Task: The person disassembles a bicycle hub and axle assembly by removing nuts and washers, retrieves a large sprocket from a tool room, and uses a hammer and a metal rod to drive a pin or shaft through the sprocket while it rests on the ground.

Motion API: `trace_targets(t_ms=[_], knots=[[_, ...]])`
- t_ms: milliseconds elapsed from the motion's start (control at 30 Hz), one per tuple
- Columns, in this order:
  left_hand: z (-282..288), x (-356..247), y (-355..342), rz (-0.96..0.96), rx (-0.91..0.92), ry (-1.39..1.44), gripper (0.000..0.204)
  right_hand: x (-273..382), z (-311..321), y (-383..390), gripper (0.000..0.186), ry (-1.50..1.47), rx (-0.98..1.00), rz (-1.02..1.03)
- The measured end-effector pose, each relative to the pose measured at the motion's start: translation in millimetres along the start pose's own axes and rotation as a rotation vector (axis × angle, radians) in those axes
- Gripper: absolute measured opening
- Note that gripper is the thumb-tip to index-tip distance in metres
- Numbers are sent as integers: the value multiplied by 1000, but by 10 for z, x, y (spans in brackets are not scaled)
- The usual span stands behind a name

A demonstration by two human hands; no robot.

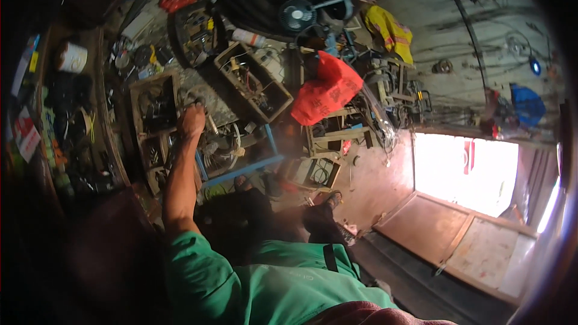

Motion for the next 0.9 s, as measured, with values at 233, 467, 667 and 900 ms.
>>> trace_targets(t_ms=[233, 467, 667, 900], knots=[[1334, -957, 1231, -246, -10, -206, 50, 131, 236, -1049, 20, -375, 178, 291], [1698, -2656, 2579, -500, 103, -477, 48, 1788, 33, -1569, 35, 134, 298, 629], [1132, -4733, 3958, -720, 340, -479, 39, 2575, 147, -2485, 31, 218, 485, 1080], [297, -7933, 5984, -947, 657, -441, 43, 3274, 1555, -2804, 68, 51, 661, 1423]])
Point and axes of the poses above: each hand's wrist, its own y-axis away from the middle knuckle, its own z-axis out of the back of the hand, x = y × z, the point moved 6 cm from there along -y, towards the middle knuckle, and after that the axes turned 10 degrees about x, right-handed, at the moved point
